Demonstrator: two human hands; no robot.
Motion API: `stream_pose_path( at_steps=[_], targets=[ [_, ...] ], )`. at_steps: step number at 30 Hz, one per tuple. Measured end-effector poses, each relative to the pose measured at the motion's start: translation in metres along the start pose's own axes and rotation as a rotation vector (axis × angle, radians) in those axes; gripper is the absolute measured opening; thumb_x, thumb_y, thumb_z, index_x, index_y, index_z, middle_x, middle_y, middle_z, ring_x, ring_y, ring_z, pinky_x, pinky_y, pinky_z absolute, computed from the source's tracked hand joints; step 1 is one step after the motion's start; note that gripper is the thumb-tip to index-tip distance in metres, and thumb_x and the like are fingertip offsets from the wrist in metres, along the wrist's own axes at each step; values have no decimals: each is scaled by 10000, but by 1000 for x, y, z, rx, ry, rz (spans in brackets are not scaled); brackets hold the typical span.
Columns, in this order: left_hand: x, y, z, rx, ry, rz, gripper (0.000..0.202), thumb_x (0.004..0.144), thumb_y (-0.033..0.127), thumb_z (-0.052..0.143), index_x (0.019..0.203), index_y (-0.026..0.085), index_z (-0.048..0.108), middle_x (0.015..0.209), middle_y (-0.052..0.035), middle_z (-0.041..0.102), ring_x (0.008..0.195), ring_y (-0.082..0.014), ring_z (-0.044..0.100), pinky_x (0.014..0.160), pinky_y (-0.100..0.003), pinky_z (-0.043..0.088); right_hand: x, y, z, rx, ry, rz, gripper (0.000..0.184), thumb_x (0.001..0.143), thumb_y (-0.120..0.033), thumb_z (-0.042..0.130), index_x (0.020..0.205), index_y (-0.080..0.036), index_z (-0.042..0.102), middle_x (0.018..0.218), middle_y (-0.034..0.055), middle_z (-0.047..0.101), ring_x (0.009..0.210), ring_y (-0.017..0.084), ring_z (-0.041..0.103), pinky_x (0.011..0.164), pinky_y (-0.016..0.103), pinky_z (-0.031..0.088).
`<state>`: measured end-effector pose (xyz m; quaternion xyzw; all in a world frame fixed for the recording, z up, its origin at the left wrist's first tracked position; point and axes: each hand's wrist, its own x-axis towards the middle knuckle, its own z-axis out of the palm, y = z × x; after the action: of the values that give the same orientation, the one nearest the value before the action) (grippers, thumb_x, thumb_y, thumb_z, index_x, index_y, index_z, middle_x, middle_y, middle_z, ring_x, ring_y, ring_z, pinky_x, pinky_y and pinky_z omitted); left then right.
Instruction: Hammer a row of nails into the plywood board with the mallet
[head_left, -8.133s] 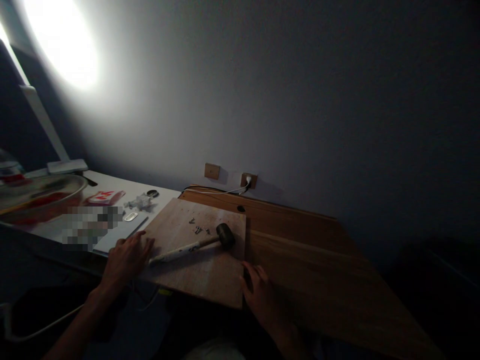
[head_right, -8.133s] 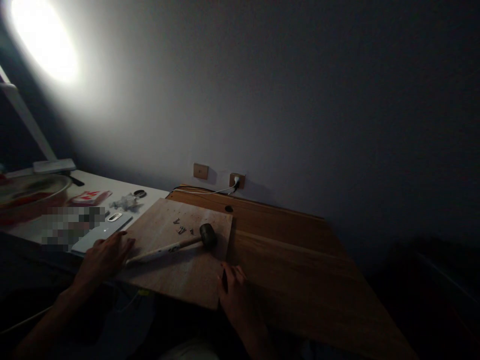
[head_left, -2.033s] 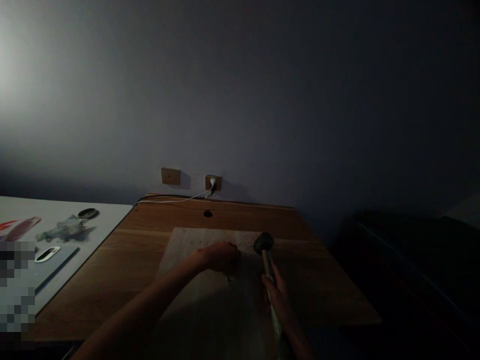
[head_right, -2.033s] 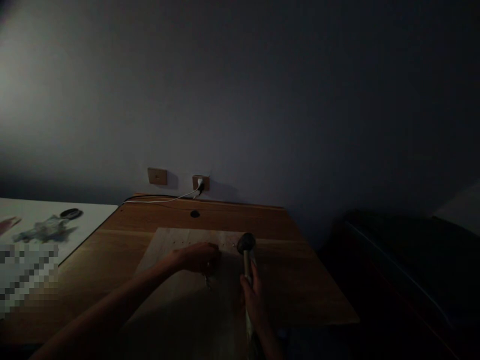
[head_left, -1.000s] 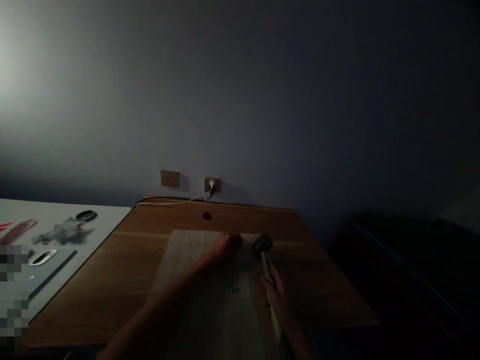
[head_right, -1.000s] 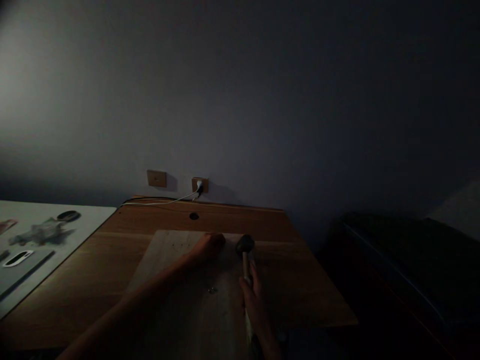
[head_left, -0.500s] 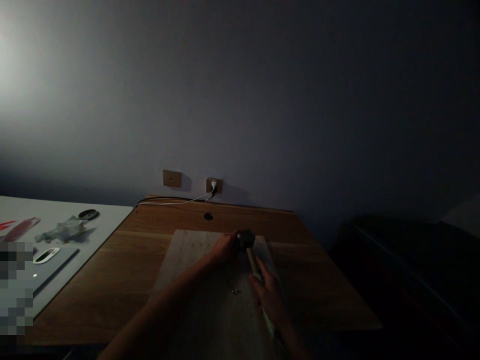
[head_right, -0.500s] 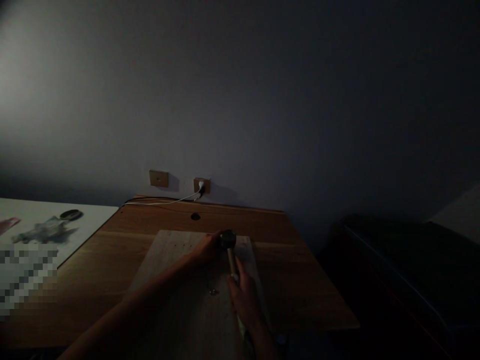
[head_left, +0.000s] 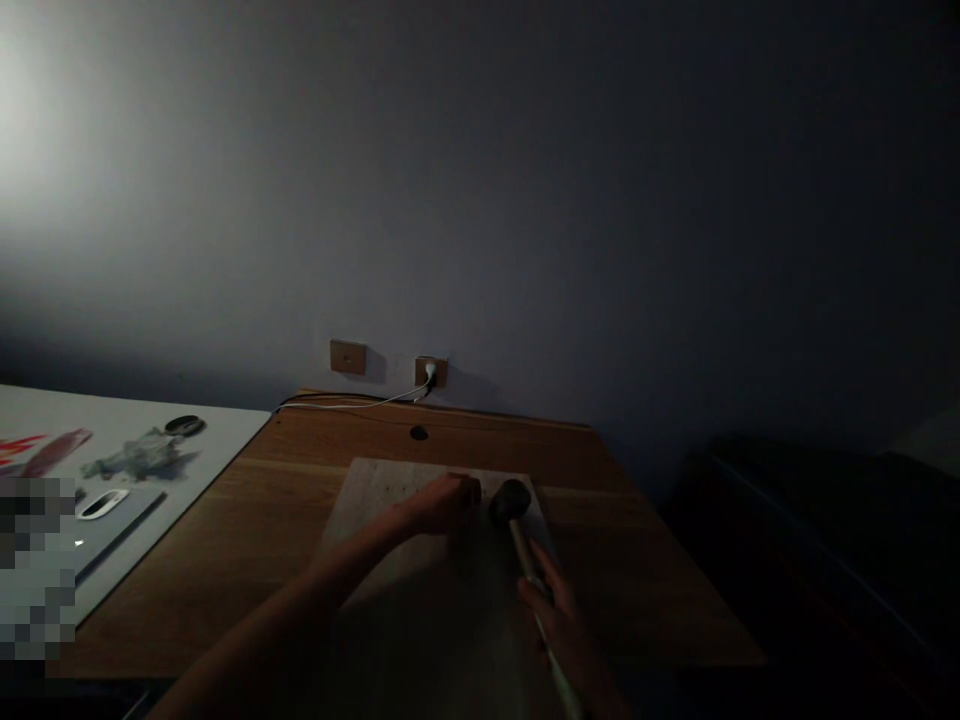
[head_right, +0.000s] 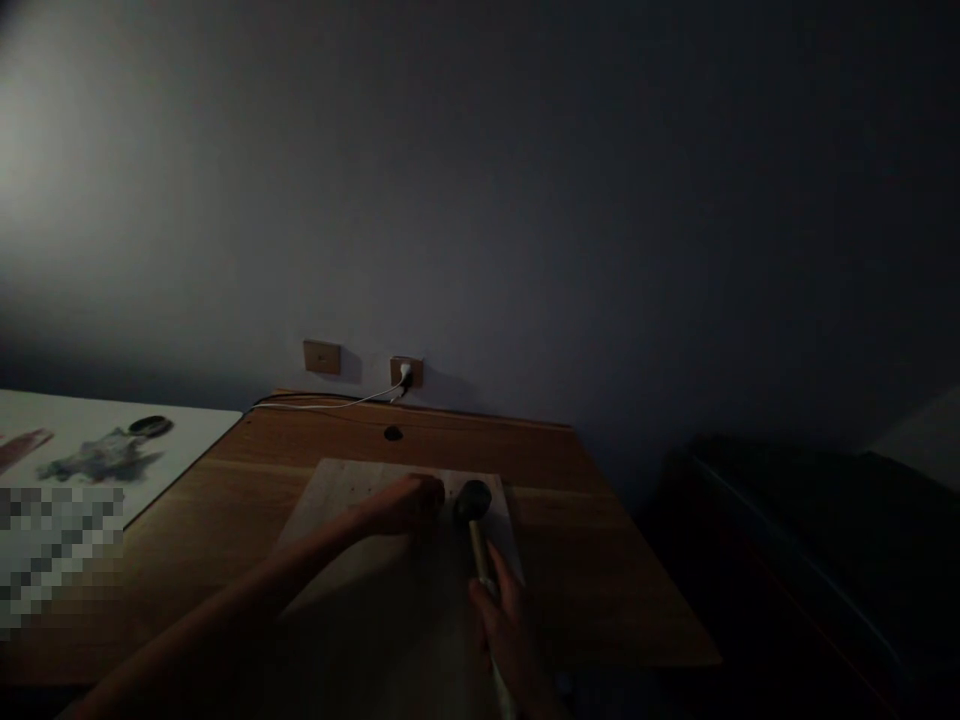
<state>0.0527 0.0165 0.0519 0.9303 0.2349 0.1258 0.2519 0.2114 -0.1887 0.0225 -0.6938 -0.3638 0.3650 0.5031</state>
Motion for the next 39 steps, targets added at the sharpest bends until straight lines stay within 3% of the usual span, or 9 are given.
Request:
stream_pose_path(
  at_steps=[4,8,12,16,22,27,31,35,39],
  targets=[
    [-20,15,-13,193,-201,96,128,734,239,691,845,178,669,878,-76,726,761,-220,675,627,-266,477,-7,16,-1,23,-23,63,820,794,-558,636,1510,-195,471,624,-28,611,392,113,456,380,223,367],
    [-25,25,-8,295,-216,84,112,778,212,634,867,165,685,834,-109,738,736,-267,702,586,-293,474,-7,20,1,-13,-35,76,853,778,-593,637,1517,-202,464,548,-41,575,395,147,491,389,245,388],
    [-21,25,-8,273,-201,69,71,771,142,616,741,171,673,782,-90,735,738,-246,701,624,-278,478,-5,19,0,-10,-19,73,852,742,-615,658,1488,-234,503,758,28,706,502,183,594,460,285,469],
    [-11,10,-12,72,-41,12,115,749,91,599,772,165,685,828,-47,738,753,-178,670,703,-243,482,-4,19,0,9,36,-17,742,715,-601,701,1382,-288,609,1009,64,740,761,231,691,611,304,538],
    [6,-17,7,-123,246,-143,225,742,41,559,857,150,718,880,-40,743,813,-161,656,761,-252,486,-5,24,-3,5,-21,63,741,777,-577,660,1443,-268,557,835,49,736,654,241,673,554,322,524],
    [8,-24,23,-183,336,-126,161,740,47,591,794,138,712,822,-50,731,775,-169,648,726,-262,472,0,28,-5,-45,28,-30,719,756,-575,684,1394,-254,603,1263,89,700,1163,298,637,927,363,526],
    [6,-26,25,-192,375,-147,140,738,60,605,782,141,710,787,-42,716,745,-168,632,708,-262,464,1,30,-5,-67,38,-56,675,786,-554,660,1381,-237,617,1381,88,640,1299,303,555,1027,366,475],
    [3,-27,25,-202,385,-135,127,740,65,607,774,143,701,766,-30,703,737,-163,632,685,-252,437,-3,25,-4,-63,37,-61,669,795,-527,650,1391,-224,611,1323,100,669,1216,296,610,978,359,499],
    [2,-26,24,-235,374,-126,120,767,85,589,786,145,691,769,-25,693,729,-156,620,679,-250,426,-6,21,-3,-60,-30,58,752,825,-560,595,1493,-228,499,896,65,738,755,258,688,663,348,543]
  ],
)
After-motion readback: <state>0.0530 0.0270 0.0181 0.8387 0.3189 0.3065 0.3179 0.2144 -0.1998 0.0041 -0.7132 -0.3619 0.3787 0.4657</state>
